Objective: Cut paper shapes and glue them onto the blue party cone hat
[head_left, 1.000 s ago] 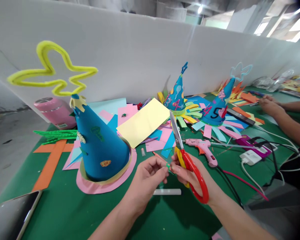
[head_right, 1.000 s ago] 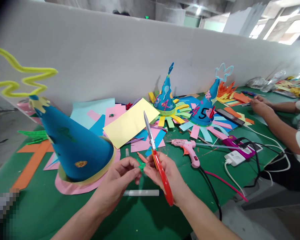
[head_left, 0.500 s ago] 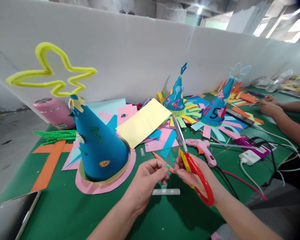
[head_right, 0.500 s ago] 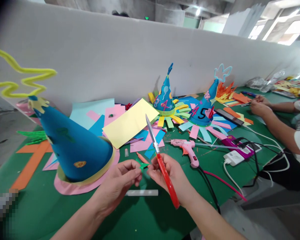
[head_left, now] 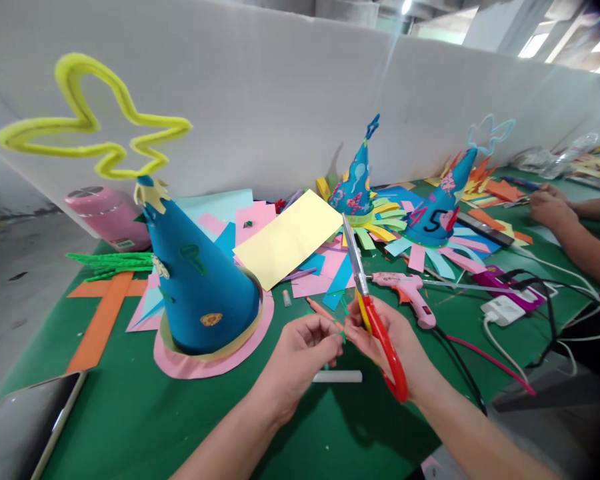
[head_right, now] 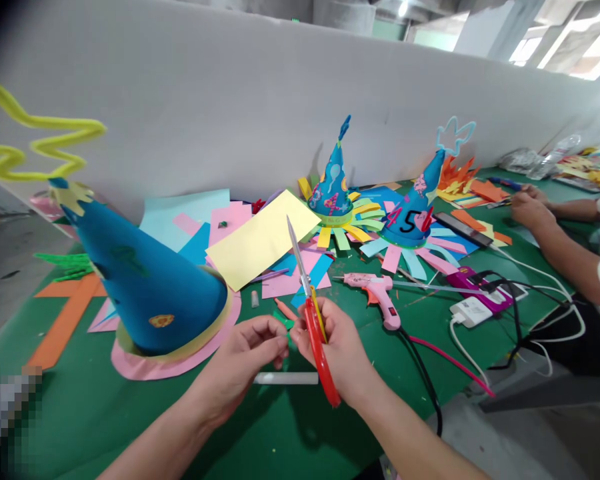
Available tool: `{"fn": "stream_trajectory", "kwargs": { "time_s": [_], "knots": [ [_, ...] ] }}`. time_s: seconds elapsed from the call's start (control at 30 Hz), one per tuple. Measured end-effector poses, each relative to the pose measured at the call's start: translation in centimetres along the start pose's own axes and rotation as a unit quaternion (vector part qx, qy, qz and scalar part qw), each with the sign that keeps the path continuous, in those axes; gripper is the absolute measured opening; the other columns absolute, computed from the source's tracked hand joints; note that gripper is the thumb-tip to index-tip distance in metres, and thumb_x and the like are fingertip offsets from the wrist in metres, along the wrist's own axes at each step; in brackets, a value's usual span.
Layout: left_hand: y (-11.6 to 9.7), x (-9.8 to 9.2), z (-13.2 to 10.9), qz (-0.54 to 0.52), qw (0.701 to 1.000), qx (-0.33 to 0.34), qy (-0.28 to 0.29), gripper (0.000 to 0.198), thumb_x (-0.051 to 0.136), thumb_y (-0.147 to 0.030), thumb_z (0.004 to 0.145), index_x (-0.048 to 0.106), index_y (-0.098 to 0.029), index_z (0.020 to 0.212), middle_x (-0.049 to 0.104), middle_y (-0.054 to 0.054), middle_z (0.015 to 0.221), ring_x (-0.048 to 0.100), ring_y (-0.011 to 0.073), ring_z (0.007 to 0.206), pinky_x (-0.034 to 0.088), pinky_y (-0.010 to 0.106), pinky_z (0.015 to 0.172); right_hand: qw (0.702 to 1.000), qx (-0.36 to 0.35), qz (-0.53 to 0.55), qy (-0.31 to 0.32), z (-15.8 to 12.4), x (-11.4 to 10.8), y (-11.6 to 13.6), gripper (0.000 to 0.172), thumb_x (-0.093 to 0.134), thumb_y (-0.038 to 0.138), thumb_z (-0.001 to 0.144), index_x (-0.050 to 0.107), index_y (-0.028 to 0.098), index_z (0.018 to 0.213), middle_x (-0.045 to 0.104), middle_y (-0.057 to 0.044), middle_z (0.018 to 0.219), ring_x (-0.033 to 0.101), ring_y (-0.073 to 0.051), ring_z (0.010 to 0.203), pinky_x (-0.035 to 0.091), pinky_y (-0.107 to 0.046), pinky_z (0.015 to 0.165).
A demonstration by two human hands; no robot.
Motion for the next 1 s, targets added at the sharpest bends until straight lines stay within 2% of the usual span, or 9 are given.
{"fn": "stream_trajectory", "kwargs": {
  "time_s": [0.23, 0.47, 0.63, 0.77, 0.83, 0.87, 0.9, 0.97, 1.0],
  "knots": [
    [0.0, -0.2, 0.0, -0.031, 0.999, 0.012, -0.025, 0.01, 0.06, -0.015, 0.065, 0.054, -0.015, 0.058, 0.05, -0.004, 0.053, 0.044, 0.008, 0.051, 0.035, 0.02, 0.051, 0.999, 0.002, 0.018, -0.034, -0.5, 0.0, 0.1, 0.025, 0.066, 0.03, 0.07, 0.048, 0.021, 0.085, 0.05, 0.002, 0.073, 0.052, -0.013, 0.068, 0.043, -0.026, 0.062],
    [-0.3, -0.2, -0.1, -0.052, 0.998, 0.029, -0.025, 0.012, 0.059, -0.015, 0.068, 0.052, -0.015, 0.059, 0.048, -0.004, 0.055, 0.043, 0.0074, 0.051, 0.034, 0.02, 0.052, 0.998, 0.014, 0.04, -0.05, -0.5, 0.5, -0.2, 0.029, 0.069, 0.022, 0.066, 0.048, 0.02, 0.086, 0.051, 0.003, 0.073, 0.048, -0.01, 0.063, 0.039, -0.022, 0.055],
    [-0.6, -0.7, 0.1, -0.071, 0.996, 0.035, -0.029, 0.012, 0.059, -0.015, 0.068, 0.052, -0.015, 0.059, 0.048, -0.004, 0.056, 0.043, 0.0074, 0.051, 0.034, 0.02, 0.052, 0.998, 0.019, 0.05, -0.025, -0.7, 1.0, -0.2, 0.027, 0.069, 0.029, 0.068, 0.048, 0.02, 0.084, 0.045, 0.006, 0.067, 0.039, -0.006, 0.051, 0.029, -0.018, 0.043],
    [-1.2, -2.0, 0.4, -0.104, 0.992, 0.045, -0.053, 0.011, 0.061, -0.017, 0.068, 0.053, -0.015, 0.06, 0.049, -0.003, 0.055, 0.043, 0.0076, 0.051, 0.034, 0.02, 0.05, 0.998, 0.039, 0.049, 0.012, -1.4, -0.3, -0.8, 0.03, 0.066, 0.041, 0.069, 0.051, 0.019, 0.082, 0.041, 0.006, 0.062, 0.031, -0.004, 0.045, 0.026, -0.017, 0.04],
    [-1.5, -2.6, 0.5, -0.127, 0.989, 0.048, -0.057, 0.012, 0.062, -0.019, 0.068, 0.054, -0.014, 0.06, 0.048, -0.003, 0.054, 0.043, 0.0077, 0.051, 0.034, 0.02, 0.05, 0.994, 0.082, 0.062, 0.047, -2.1, -1.1, -1.8, 0.036, 0.065, 0.049, 0.067, 0.053, 0.017, 0.079, 0.041, 0.006, 0.059, 0.029, -0.003, 0.041, 0.028, -0.018, 0.038],
    [-1.6, -2.8, 0.5, -0.136, 0.988, 0.05, -0.057, 0.013, 0.062, -0.018, 0.067, 0.053, -0.014, 0.059, 0.049, -0.003, 0.054, 0.043, 0.0075, 0.051, 0.034, 0.02, 0.05, 0.99, 0.112, 0.059, 0.063, -2.6, -1.6, -2.3, 0.038, 0.065, 0.051, 0.065, 0.055, 0.017, 0.079, 0.043, 0.005, 0.06, 0.03, -0.003, 0.039, 0.028, -0.018, 0.037],
    [-1.7, -3.0, 0.5, -0.141, 0.987, 0.053, -0.058, 0.013, 0.062, -0.018, 0.067, 0.053, -0.014, 0.058, 0.049, -0.003, 0.054, 0.043, 0.0073, 0.051, 0.033, 0.019, 0.05, 0.987, 0.143, 0.045, 0.064, -3.1, -2.3, -2.9, 0.04, 0.068, 0.05, 0.063, 0.057, 0.017, 0.082, 0.048, 0.003, 0.062, 0.037, -0.004, 0.041, 0.032, -0.018, 0.039],
    [-1.8, -3.3, 0.5, -0.147, 0.986, 0.055, -0.06, 0.014, 0.062, -0.017, 0.067, 0.053, -0.014, 0.057, 0.048, -0.003, 0.054, 0.042, 0.0069, 0.051, 0.033, 0.019, 0.051, 0.979, 0.197, 0.038, 0.046, -4.5, -3.7, -3.8, 0.045, 0.073, 0.049, 0.057, 0.06, 0.019, 0.089, 0.058, -0.003, 0.078, 0.055, -0.01, 0.058, 0.044, -0.02, 0.051],
    [-1.8, -3.3, 0.4, -0.15, 0.985, 0.055, -0.061, 0.013, 0.063, -0.016, 0.066, 0.053, -0.014, 0.057, 0.048, -0.003, 0.053, 0.043, 0.0069, 0.051, 0.033, 0.019, 0.051, 0.974, 0.219, 0.035, 0.038, -5.1, -4.3, -4.1, 0.047, 0.074, 0.049, 0.055, 0.061, 0.021, 0.091, 0.061, -0.005, 0.088, 0.059, -0.014, 0.072, 0.047, -0.021, 0.06]
  ]
}}
Point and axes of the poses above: each hand's wrist, its own z-axis towards the middle knuckle, its own x-axis out of the palm, y = z × x, the point moved 8 cm from there along z, towards the middle knuckle
